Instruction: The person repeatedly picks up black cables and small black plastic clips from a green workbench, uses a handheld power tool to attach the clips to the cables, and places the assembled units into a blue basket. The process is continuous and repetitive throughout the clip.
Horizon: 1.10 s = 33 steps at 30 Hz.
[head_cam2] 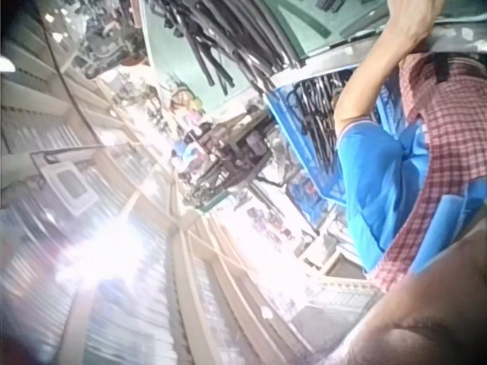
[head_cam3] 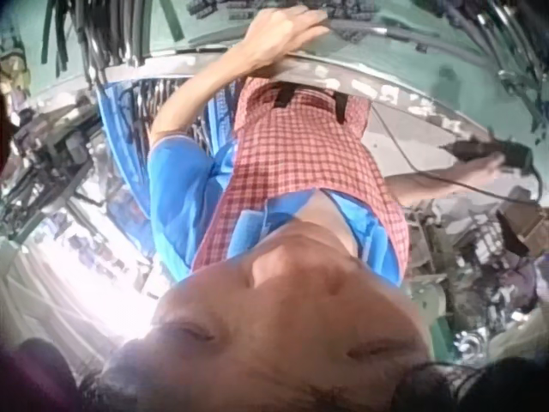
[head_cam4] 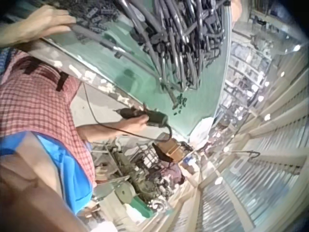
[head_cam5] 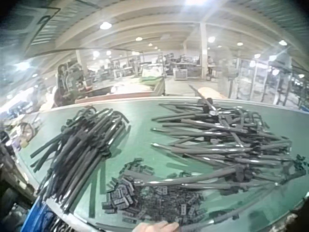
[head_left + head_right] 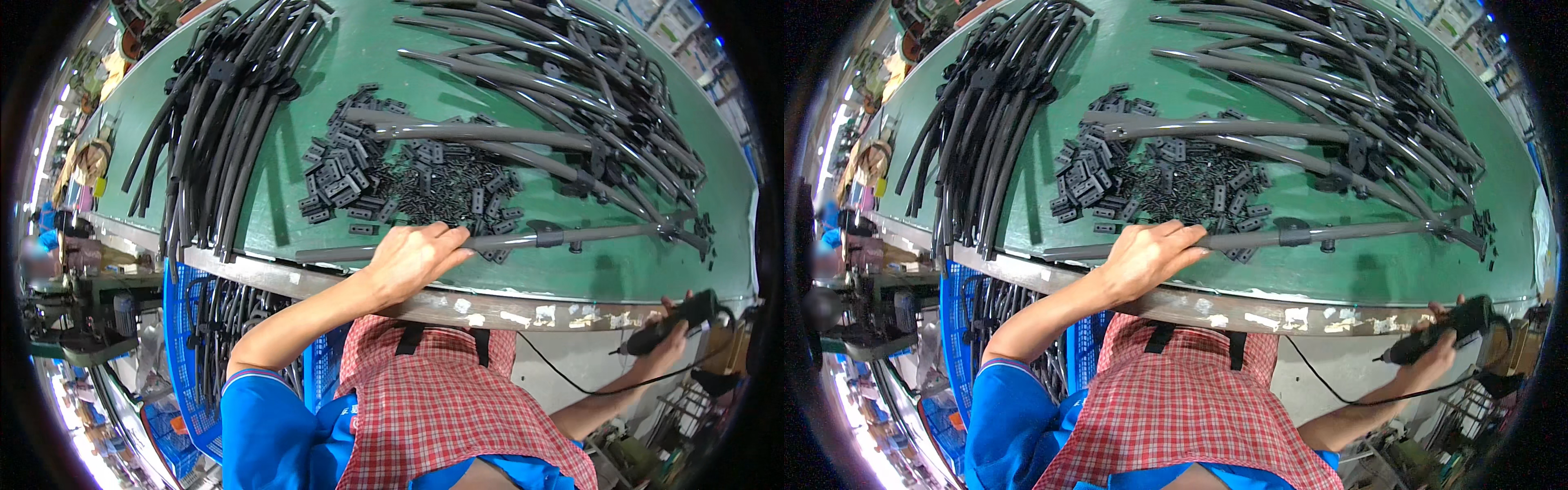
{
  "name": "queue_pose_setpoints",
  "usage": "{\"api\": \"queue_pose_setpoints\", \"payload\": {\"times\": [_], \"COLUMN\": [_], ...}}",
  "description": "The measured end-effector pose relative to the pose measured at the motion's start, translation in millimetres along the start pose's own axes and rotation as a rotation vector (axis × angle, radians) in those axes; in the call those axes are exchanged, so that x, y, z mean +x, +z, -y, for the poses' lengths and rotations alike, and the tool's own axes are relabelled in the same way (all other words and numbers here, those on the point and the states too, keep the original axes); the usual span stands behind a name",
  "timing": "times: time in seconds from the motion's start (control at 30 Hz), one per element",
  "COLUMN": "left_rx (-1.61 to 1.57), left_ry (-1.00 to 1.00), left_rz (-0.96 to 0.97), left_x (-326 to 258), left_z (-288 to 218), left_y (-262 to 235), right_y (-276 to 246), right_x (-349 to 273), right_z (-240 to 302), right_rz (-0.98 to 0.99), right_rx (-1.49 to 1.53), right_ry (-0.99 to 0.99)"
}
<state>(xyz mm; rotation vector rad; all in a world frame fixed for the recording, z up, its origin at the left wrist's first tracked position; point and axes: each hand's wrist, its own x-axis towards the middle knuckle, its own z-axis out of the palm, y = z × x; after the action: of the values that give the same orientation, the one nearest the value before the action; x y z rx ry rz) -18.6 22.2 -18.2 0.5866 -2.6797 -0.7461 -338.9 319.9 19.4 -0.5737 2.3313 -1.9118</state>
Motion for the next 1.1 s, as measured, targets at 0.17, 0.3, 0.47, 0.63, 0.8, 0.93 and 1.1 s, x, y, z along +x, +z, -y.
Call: {"api": "queue_pose_setpoints", "payload": {"times": [0.17, 0.3, 0.47, 0.63, 0.8, 0.93, 1.1], "left_rx": [-0.099, -0.116, -0.054, 0.025, 0.307, 0.143, -0.005], "left_ry": [0.024, 0.078, 0.138, 0.101, -0.083, -0.125, -0.090], "left_rz": [0.097, 0.071, -0.111, -0.320, -0.234, -0.303, -0.445], "left_x": [18.3, 38.4, 30.3, 18.1, 25.9, 25.2, 23.3], "left_z": [-9.5, -3.7, 4.4, 32.8, 60.5, 57.4, 54.8], "left_y": [31.0, 35.0, 41.1, 5.0, 16.3, 12.9, 5.0], "right_y": [64.3, 151.9, 196.7, 189.3, 186.0, 178.8, 174.8], "right_x": [-37.9, -68.5, -84.2, -86.9, -77.9, -69.4, -62.4], "right_z": [25.0, 16.6, 23.3, 17.6, 7.3, -15.8, -14.8], "right_rz": [0.531, 0.652, 0.412, 0.439, 0.620, 0.782, 0.886], "right_rx": [1.034, 1.142, 0.717, 0.594, 0.781, 0.950, 1.167], "right_ry": [0.107, 0.640, 0.684, 0.627, 0.611, 0.604, 0.449]}}
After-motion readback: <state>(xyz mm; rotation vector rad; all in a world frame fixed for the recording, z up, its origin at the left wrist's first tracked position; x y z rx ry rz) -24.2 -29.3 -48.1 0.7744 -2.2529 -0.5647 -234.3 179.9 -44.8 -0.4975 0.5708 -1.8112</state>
